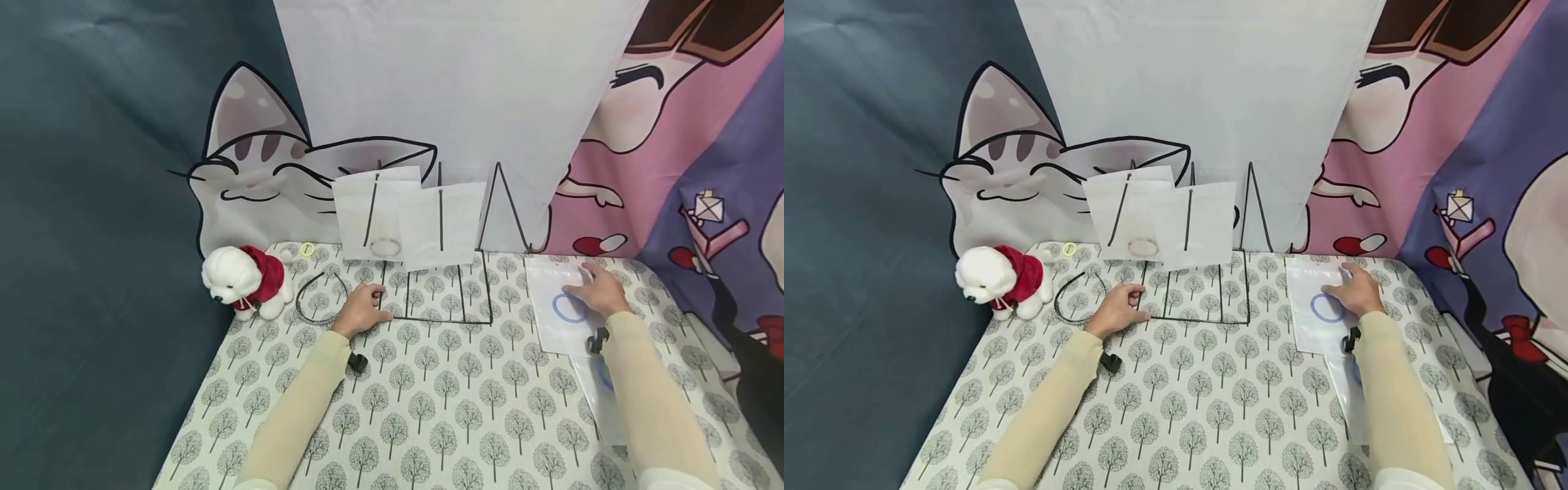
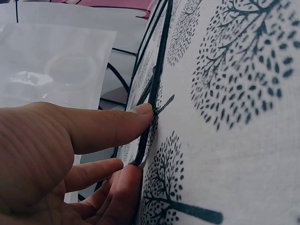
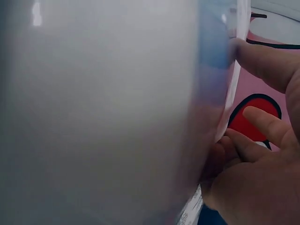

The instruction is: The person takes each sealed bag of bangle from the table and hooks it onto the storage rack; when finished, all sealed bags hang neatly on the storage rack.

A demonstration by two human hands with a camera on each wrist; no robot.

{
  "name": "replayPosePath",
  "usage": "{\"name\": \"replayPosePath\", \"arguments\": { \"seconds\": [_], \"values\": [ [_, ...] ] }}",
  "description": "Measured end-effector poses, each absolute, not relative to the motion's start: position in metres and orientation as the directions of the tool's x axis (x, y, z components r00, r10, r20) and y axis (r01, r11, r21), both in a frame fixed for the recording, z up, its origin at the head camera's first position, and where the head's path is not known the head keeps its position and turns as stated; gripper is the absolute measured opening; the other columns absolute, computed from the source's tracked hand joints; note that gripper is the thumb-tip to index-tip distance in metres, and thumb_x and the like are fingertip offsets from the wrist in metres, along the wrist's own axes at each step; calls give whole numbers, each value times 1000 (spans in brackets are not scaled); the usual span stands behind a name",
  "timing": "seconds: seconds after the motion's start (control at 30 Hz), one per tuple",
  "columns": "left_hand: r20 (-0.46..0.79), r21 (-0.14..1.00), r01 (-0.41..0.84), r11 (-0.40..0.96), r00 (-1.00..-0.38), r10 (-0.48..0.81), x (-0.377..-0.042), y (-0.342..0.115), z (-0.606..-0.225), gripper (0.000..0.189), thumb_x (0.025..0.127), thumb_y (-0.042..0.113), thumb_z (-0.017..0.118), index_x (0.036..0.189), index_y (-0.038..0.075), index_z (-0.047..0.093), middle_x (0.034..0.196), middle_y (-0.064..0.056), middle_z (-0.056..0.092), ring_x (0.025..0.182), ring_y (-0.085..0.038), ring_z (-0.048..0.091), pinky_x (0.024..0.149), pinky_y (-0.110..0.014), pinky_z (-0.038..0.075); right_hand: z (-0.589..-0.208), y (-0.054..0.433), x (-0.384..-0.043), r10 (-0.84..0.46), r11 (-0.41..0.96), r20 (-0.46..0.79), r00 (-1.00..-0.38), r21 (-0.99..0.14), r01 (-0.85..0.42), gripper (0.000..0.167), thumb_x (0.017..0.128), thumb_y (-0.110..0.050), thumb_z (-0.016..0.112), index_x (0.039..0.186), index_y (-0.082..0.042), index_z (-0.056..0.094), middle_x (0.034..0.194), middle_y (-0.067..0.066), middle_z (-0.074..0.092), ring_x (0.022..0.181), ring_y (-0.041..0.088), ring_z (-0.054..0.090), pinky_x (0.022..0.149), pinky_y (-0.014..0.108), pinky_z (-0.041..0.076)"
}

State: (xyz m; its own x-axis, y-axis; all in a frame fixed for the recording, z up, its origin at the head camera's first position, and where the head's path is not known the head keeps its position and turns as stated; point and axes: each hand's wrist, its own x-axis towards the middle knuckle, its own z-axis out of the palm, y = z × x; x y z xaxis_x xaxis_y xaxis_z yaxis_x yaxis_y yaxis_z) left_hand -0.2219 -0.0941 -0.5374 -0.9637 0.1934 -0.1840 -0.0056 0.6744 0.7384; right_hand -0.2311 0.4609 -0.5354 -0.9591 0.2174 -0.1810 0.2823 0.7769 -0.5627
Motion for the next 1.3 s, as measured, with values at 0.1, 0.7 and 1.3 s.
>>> {"name": "replayPosePath", "arguments": {
  "seconds": [0.1, 0.7, 1.3],
  "values": [
    [-182, 743, -6, 669, -964, 194, -223, -95, -536, 75, 81, 21, 92, 148, 10, 59, 127, -12, 62, 118, -30, 63, 103, -48, 58, -534, 462, -233, 221, 772, -164, -961, -573, 275, 103, 90, -37, 82, 165, 3, 23, 159, 43, 30, 145, 64, 30, 118, 77, 27],
    [-186, 738, -6, 675, -963, 195, -224, -93, -539, 75, 82, 22, 92, 148, 11, 59, 128, -11, 62, 118, -29, 63, 104, -47, 58, -537, 470, -225, 277, 720, -153, -949, -621, 310, 94, 94, -26, 75, 165, 4, 21, 153, 43, 41, 139, 59, 43, 118, 72, 35],
    [-179, 734, 1, 679, -964, 194, -222, -95, -536, 74, 81, 22, 92, 147, 10, 60, 127, -11, 62, 116, -29, 63, 103, -48, 57, -519, 458, -211, 396, 566, 65, -916, -803, 187, 56, 108, -47, 55, 146, -5, 56, 95, -25, 58, 83, -4, 55, 69, 12, 46]
  ]
}}
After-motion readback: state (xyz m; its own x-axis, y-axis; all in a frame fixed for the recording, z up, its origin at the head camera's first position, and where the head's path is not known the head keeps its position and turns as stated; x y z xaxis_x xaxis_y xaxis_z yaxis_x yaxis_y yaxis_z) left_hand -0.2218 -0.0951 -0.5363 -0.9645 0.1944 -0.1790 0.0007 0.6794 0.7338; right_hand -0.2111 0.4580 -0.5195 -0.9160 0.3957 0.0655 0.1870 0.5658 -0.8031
